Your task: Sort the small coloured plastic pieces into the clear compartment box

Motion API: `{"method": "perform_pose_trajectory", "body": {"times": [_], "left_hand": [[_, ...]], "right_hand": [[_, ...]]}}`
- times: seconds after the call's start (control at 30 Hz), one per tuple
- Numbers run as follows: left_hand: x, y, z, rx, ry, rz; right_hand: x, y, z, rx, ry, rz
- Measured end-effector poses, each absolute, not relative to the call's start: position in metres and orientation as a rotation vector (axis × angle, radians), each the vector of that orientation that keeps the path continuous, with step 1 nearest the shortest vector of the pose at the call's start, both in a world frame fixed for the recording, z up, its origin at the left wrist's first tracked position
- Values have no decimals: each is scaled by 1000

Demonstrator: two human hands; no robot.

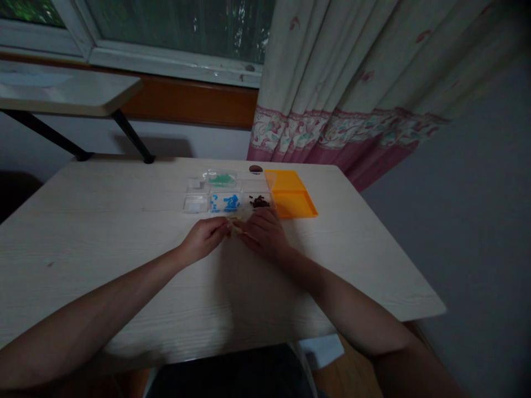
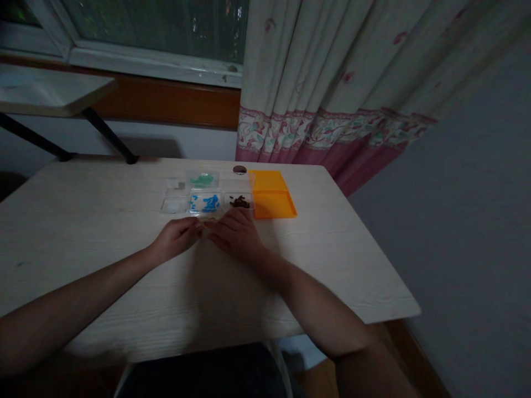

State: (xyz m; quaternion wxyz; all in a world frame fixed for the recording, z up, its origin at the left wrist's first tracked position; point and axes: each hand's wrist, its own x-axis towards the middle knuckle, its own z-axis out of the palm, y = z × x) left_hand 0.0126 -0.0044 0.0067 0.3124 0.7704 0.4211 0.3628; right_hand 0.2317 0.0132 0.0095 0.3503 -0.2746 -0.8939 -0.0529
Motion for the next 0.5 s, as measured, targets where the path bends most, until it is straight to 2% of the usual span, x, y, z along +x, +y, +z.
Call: {"method": "perform_pose_trajectory", "body": {"times": [0.23,0.5], "left_hand": [[13,-5,7,2076,1094,892],[13,-1,4,2000,1048,995]], "right_hand": [[223,2,12,-681,-2288,-185],[225,2,10,-732,-2327,-87]]}}
